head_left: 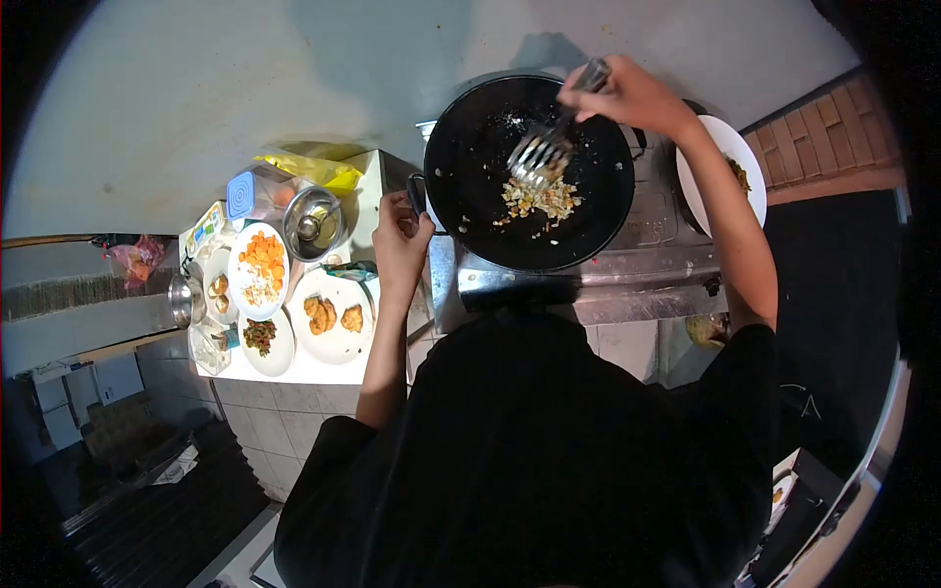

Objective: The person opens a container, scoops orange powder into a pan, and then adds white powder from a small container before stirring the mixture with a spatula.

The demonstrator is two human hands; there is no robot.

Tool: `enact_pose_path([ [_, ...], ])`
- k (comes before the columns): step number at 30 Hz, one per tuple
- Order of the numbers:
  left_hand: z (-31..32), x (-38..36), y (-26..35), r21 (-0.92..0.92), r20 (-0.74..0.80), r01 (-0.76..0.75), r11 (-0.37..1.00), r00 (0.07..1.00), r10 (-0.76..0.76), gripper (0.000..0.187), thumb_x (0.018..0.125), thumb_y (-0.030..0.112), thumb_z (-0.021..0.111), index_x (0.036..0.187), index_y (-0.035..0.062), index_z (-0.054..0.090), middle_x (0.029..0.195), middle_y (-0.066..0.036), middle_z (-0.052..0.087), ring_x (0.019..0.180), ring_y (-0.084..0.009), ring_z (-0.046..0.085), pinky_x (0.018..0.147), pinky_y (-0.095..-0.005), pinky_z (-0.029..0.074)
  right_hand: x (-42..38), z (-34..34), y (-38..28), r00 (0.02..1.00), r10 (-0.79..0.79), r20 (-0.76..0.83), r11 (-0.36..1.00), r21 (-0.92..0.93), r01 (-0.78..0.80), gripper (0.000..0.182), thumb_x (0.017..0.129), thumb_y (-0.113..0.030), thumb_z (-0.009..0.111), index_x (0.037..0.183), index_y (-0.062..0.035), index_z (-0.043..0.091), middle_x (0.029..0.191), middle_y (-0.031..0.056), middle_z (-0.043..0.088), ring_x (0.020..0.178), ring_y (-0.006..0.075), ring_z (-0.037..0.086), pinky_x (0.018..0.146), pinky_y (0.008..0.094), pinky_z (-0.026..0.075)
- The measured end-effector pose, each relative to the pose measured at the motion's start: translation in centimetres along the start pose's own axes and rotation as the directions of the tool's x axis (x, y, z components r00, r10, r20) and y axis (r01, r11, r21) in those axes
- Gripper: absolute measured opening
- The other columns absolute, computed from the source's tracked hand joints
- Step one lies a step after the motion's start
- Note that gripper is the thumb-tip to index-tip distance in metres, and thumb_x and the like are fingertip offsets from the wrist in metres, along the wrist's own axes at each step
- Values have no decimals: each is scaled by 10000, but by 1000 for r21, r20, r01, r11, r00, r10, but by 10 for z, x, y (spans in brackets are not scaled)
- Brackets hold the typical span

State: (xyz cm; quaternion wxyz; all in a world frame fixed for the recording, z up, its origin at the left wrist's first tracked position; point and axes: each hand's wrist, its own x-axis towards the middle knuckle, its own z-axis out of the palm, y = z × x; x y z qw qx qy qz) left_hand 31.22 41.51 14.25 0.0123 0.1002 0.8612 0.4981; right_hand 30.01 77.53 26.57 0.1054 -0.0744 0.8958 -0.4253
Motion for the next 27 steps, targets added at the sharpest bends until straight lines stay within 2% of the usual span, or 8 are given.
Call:
enact_pose_path([
  [2, 1, 1, -4, -2, -1, -8, 1000, 1000, 8, 383, 849, 76, 702, 1192, -1, 550, 792, -108, 667, 654, -137, 588, 610, -283, 474, -8, -5, 8, 981, 87, -172, 995, -32, -94, 257, 917, -262, 703, 990, -19, 740, 877, 67, 747, 752, 140, 717, 711, 270, 545],
  [5, -1, 0, -3, 3, 16, 1, 1000, 1000, -1, 379, 868, 94, 697, 1205, 7, 548, 812, -103, 680, 676, -130, 592, 632, -280, 472, -7, 3, 40, 955, -47, -293, 905, -417, -83, 271, 914, -267, 692, 927, 3, 711, 810, 55, 726, 706, 146, 720, 656, 282, 537],
  [7, -2, -1, -2, 8, 25, 25, 1000, 999, -25, 378, 886, 115, 694, 1219, 16, 544, 830, -99, 691, 696, -122, 593, 655, -274, 469, -4, 28, 65, 905, 94, -415, 978, -130, -161, 328, 877, -282, 702, 852, 45, 705, 712, 165, 704, 593, 198, 693, 640, 343, 537],
  [11, -2, 0, 0, 27, 44, 44, 999, 998, -45, 380, 887, 100, 691, 1222, 7, 537, 838, -93, 691, 699, -113, 580, 652, -261, 461, -16, 72, 52, 950, 130, -285, 953, 301, -40, 265, 910, -232, 679, 920, 31, 705, 698, 76, 701, 676, 138, 719, 629, 272, 512],
  [17, -1, 0, -7, 10, 47, 33, 999, 998, -33, 383, 885, 87, 690, 1226, 7, 535, 838, -88, 689, 705, -110, 577, 657, -258, 457, -44, 46, 2, 909, -37, -415, 999, 10, 45, 173, 913, -174, 689, 938, -3, 706, 700, 90, 673, 648, 138, 651, 609, 280, 497],
  [21, -2, 0, -2, 12, 48, 58, 998, 997, -59, 384, 881, 89, 694, 1224, 9, 541, 829, -96, 691, 715, -119, 601, 667, -267, 466, -49, 33, -10, 829, -208, -519, 939, -342, 22, 232, 885, -223, 707, 877, 9, 691, 734, 186, 677, 682, 345, 658, 653, 399, 527],
  [24, -2, 0, -2, -1, 14, 14, 1000, 1000, -14, 375, 839, 83, 702, 1173, -7, 558, 770, -104, 654, 623, -118, 565, 588, -270, 459, -46, 33, 4, 869, -116, -481, 856, -493, -159, 283, 874, -250, 706, 903, 31, 682, 729, 207, 671, 743, 393, 676, 722, 426, 543],
  [27, 1, -1, -4, -19, -11, -10, 1000, 1000, 10, 376, 839, 83, 703, 1174, -8, 557, 778, -107, 651, 622, -126, 561, 588, -278, 459, -45, 45, 21, 880, 195, -433, 889, -300, -345, 285, 878, -235, 705, 919, 46, 673, 709, 184, 679, 799, 341, 720, 730, 398, 561],
])
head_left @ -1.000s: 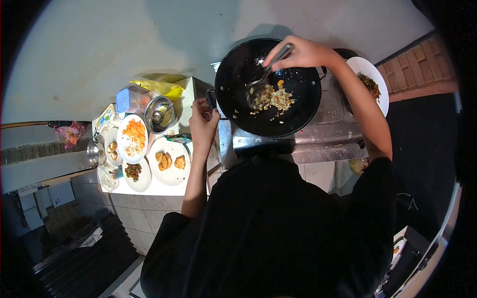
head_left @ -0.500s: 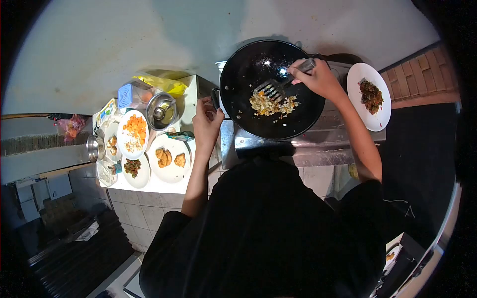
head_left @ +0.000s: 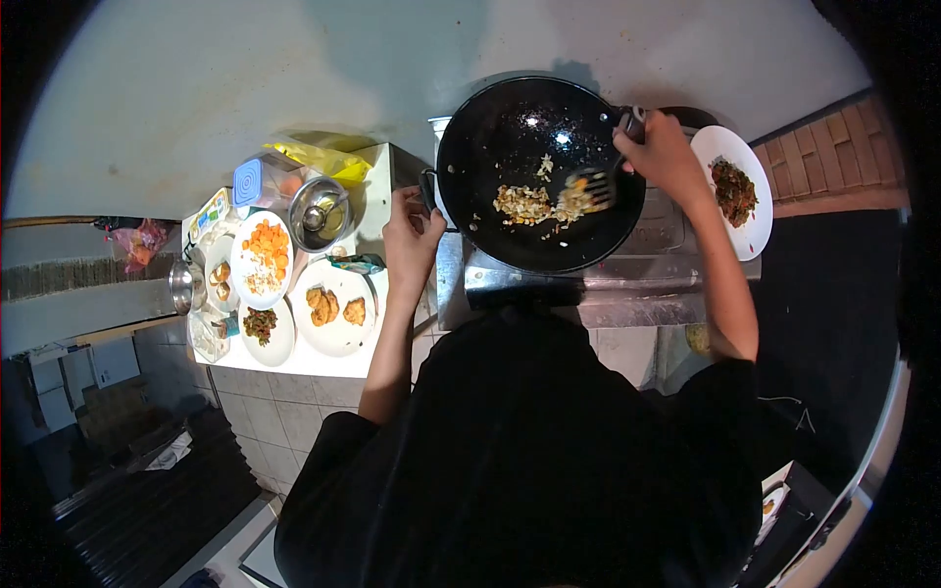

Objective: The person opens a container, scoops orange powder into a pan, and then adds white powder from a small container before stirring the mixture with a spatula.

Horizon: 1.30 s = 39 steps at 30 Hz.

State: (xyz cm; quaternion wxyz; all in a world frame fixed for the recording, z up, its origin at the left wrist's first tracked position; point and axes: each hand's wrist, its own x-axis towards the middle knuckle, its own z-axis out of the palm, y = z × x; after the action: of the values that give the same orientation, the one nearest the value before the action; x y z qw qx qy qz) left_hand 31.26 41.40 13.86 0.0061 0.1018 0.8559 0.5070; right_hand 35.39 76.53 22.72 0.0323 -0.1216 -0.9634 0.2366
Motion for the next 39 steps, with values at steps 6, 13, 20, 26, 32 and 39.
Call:
enact_pose_path([
  [6, 1, 0, -7, -12, -6, 13, 1000, 1000, -13, 385, 840, 86, 700, 1182, -8, 550, 776, -110, 638, 601, -145, 541, 579, -291, 453, -43, 67, -11, 999, 30, 21, 617, 786, -35, 153, 939, -94, 635, 986, 41, 689, 957, 165, 717, 816, 168, 719, 722, 311, 588],
  [13, 0, -2, -2, -7, -2, 33, 999, 999, -33, 399, 840, 88, 703, 1199, -6, 555, 764, -99, 628, 598, -137, 520, 574, -292, 441, -110, 42, -37, 890, -431, -150, 839, 296, 457, 327, 863, -48, 699, 1185, -103, 683, 1221, 180, 645, 1092, 334, 665, 896, 378, 567],
  [20, 3, -2, -3, -26, -31, 13, 1000, 999, -14, 401, 836, 95, 710, 1196, -3, 563, 748, -91, 624, 598, -132, 515, 572, -290, 438, -130, 60, -8, 860, -509, -30, 855, 91, 510, 402, 843, 4, 662, 1231, -99, 644, 1337, 205, 568, 1154, 347, 635, 929, 407, 561],
  [26, 2, -2, -4, -27, -24, 27, 999, 999, -28, 392, 832, 98, 712, 1182, 1, 563, 746, -100, 626, 588, -139, 519, 570, -298, 445, -133, 71, 6, 860, -504, -81, 858, 72, 509, 390, 835, 6, 651, 1213, -90, 647, 1327, 213, 573, 1156, 352, 634, 935, 411, 560],
  [32, 3, -3, -5, -29, -31, 9, 1000, 999, -10, 390, 828, 106, 715, 1171, 1, 563, 748, -101, 633, 607, -155, 557, 587, -306, 464, -128, 60, 8, 868, -487, -97, 868, 58, 493, 387, 838, 21, 637, 1208, -88, 655, 1325, 204, 583, 1169, 354, 632, 933, 411, 559],
  [39, 0, -3, -2, 10, -6, 51, 999, 999, -51, 390, 829, 113, 715, 1174, 6, 566, 773, -100, 649, 613, -157, 557, 602, -304, 471, -121, 44, 13, 911, -410, -28, 909, 63, 411, 425, 833, 34, 632, 1227, -122, 656, 1376, 193, 563, 1205, 379, 610, 961, 424, 541],
])
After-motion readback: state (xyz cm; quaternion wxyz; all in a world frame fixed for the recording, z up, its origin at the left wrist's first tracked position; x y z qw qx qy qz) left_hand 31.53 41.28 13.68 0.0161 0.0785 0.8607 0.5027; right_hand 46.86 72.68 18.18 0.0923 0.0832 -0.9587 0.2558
